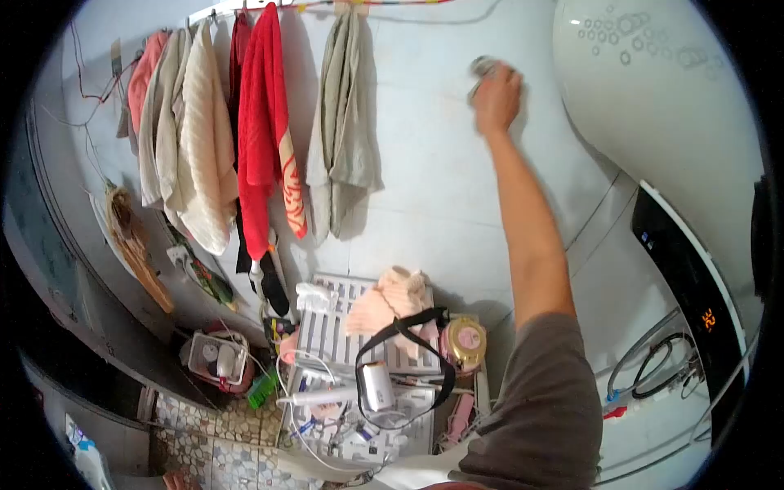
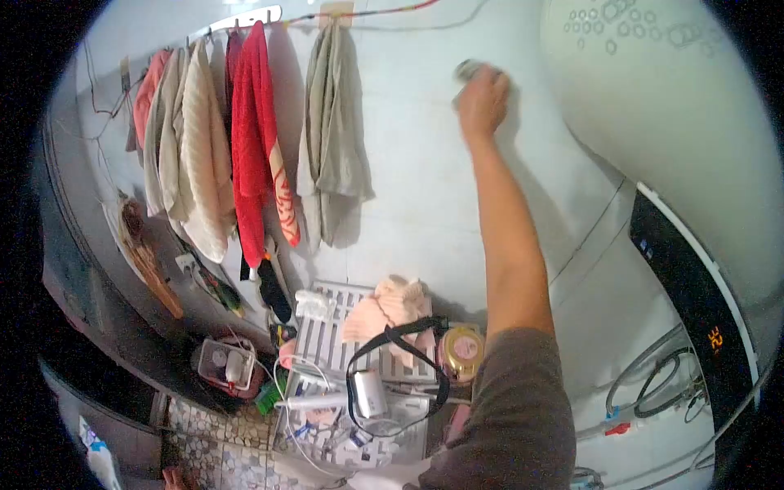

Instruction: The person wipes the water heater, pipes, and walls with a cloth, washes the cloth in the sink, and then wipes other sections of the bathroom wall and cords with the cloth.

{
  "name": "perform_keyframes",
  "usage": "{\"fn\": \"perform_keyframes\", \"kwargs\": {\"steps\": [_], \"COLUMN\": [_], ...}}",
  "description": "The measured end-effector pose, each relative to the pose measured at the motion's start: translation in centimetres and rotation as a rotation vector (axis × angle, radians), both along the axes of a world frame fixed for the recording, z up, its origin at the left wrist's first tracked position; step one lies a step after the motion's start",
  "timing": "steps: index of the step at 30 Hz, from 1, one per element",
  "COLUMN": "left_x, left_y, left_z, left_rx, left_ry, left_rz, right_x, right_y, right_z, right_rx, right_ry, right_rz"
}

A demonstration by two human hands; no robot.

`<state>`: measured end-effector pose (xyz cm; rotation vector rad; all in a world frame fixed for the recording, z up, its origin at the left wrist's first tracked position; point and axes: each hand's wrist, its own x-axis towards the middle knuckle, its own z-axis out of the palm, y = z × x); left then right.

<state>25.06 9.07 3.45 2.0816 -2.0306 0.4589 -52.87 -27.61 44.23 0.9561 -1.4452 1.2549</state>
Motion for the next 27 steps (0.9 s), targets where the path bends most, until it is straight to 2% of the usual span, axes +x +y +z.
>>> {"fn": "perform_keyframes", "kwargs": {"steps": [2,3,5,7,9,12,15,16,17,19,20,21,23,24,25,27], "left_x": [-3.1,-4.8,-5.4,-4.3,-5.1,-4.2,-4.6,-5.4,-3.1,-3.7,-3.2,-3.1,-3.2,-3.1,-2.5,-2.8], "left_y": [0.0,0.1,-0.2,-0.2,-0.1,0.4,2.2,2.9,4.0,6.5,7.6,8.7,10.5,10.9,10.8,10.3], "left_z": [2.2,3.8,4.5,3.0,3.3,2.7,4.3,6.8,4.6,6.0,6.9,6.6,6.0,6.1,4.7,3.1], "left_rx": [0.026,0.045,0.035,-0.026,0.06,0.112,0.108,0.099,-0.014,0.013,0.135,0.081,-0.013,0.07,0.05,-0.161], "left_ry": [0.033,0.044,0.111,0.115,0.113,0.109,0.073,0.161,0.097,0.083,0.172,0.219,0.298,0.354,0.32,0.328], "left_rz": [0.123,0.19,0.154,0.081,0.152,0.174,0.215,0.166,0.012,0.236,0.227,0.232,0.23,0.241,0.242,-0.009], "right_x": [-0.3,-0.1,1.7,4.8,7.0,7.5,7.1,6.4,5.5,4.3,3.9,3.6,2.8,2.8,5.4,9.8], "right_y": [-0.1,-1.3,-4.1,-7.1,-7.5,-6.3,-3.4,-2.9,-2.5,-0.9,-0.5,-0.1,1.6,2.7,6.4,13.1], "right_z": [6.7,8.2,9.5,6.1,-0.3,-11.2,-17.5,-19.1,-20.4,-22.0,-21.7,-21.6,-21.3,-21.8,-18.9,-16.6], "right_rx": [-0.061,-0.058,-0.046,0.07,0.222,0.388,0.543,0.598,0.651,0.747,0.991,1.227,0.985,0.866,0.931,0.814], "right_ry": [-0.014,0.06,0.202,0.441,0.592,0.574,0.55,0.553,0.558,0.482,0.327,0.162,-0.211,-0.405,-0.54,-0.789], "right_rz": [-0.038,-0.057,-0.087,-0.095,-0.028,0.132,0.254,0.281,0.305,0.392,0.278,0.154,0.437,0.554,0.646,0.994]}}
